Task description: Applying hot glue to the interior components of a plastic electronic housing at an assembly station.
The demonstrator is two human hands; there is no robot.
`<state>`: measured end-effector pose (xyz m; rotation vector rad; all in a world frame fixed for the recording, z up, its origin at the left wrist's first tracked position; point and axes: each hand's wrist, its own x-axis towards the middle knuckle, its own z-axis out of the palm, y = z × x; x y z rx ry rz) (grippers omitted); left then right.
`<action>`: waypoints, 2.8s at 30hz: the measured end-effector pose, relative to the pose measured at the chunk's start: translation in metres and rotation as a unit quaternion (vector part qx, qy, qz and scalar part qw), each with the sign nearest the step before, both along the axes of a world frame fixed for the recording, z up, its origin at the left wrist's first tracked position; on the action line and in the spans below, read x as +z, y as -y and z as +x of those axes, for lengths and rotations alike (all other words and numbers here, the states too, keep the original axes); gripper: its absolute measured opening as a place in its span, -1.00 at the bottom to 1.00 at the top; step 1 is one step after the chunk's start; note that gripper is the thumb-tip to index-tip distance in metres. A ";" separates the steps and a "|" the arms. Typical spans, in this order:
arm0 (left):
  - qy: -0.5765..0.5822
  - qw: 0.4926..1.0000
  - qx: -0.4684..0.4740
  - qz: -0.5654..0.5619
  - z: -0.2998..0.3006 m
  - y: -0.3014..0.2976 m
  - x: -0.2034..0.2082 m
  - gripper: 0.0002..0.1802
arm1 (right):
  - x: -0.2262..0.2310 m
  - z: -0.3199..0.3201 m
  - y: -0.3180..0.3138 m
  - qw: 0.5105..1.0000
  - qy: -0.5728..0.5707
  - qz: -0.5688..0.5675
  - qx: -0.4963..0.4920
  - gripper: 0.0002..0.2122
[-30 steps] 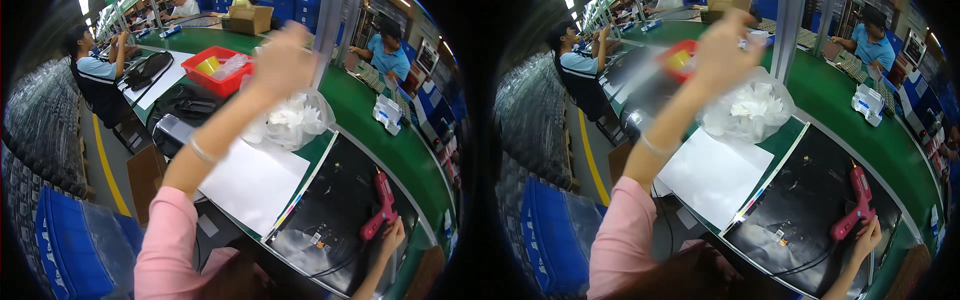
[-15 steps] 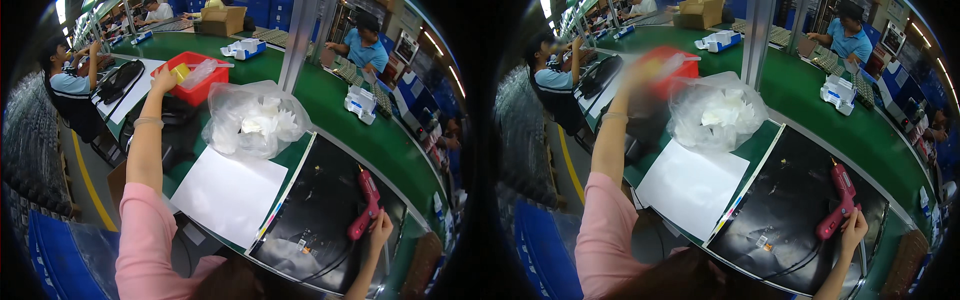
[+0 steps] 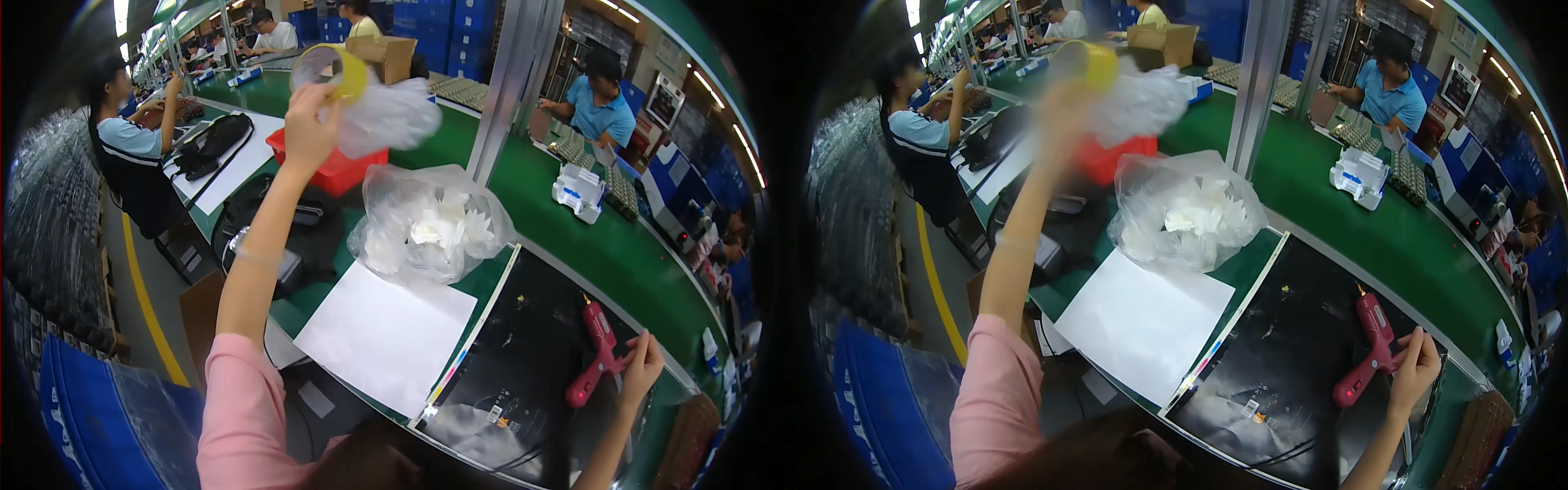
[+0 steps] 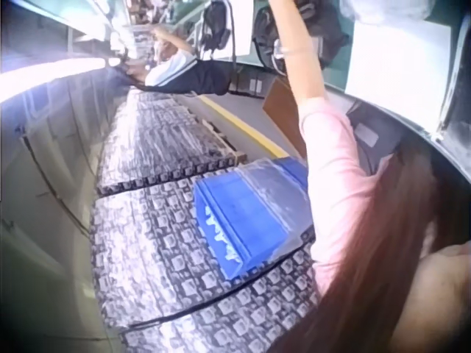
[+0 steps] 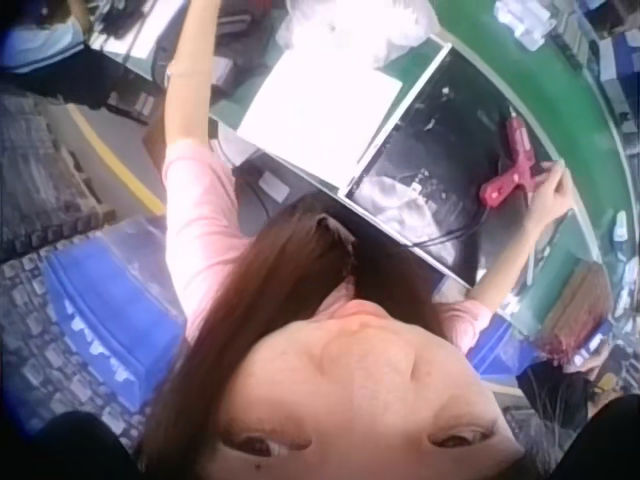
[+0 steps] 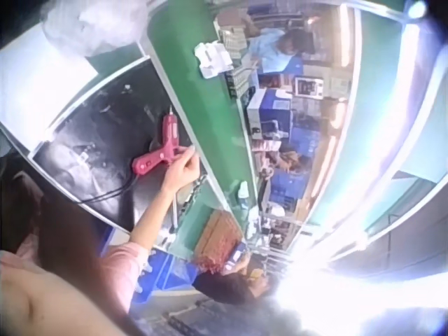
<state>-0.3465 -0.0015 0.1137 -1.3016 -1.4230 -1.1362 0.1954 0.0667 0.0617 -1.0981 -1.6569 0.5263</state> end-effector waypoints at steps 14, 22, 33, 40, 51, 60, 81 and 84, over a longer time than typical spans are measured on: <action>0.026 0.992 -0.119 -0.029 0.117 0.043 0.030 -0.78 | 0.081 -0.123 0.076 0.973 0.055 0.039 0.222 -0.23; 0.077 0.949 -0.260 -0.160 0.186 0.077 0.034 -0.75 | 0.064 -0.172 0.054 0.954 0.134 0.163 0.213 -0.63; 0.204 0.939 -0.267 -0.074 0.144 0.113 0.032 -0.47 | 0.076 -0.121 0.032 0.975 -0.035 -0.092 0.200 -0.90; 0.351 0.834 -0.408 -0.123 0.148 0.157 0.025 -0.57 | 0.096 -0.208 0.010 0.947 -0.232 -0.036 0.219 -0.80; 0.377 0.819 -0.377 -0.210 0.173 0.141 -0.010 -0.48 | 0.090 -0.268 0.067 0.866 0.072 0.054 0.492 -0.53; 0.283 0.827 -0.402 -0.271 0.200 0.128 -0.009 -0.41 | 0.056 -0.195 0.092 0.860 0.270 0.257 0.348 -0.89; 0.214 0.716 0.395 -0.535 -0.070 0.117 -0.054 -0.37 | 0.067 -0.077 0.093 0.923 0.257 0.094 0.271 -0.89; 0.149 0.844 0.371 -0.357 -0.051 0.110 -0.042 -0.60 | 0.069 -0.075 0.090 0.927 0.257 0.095 0.255 -0.89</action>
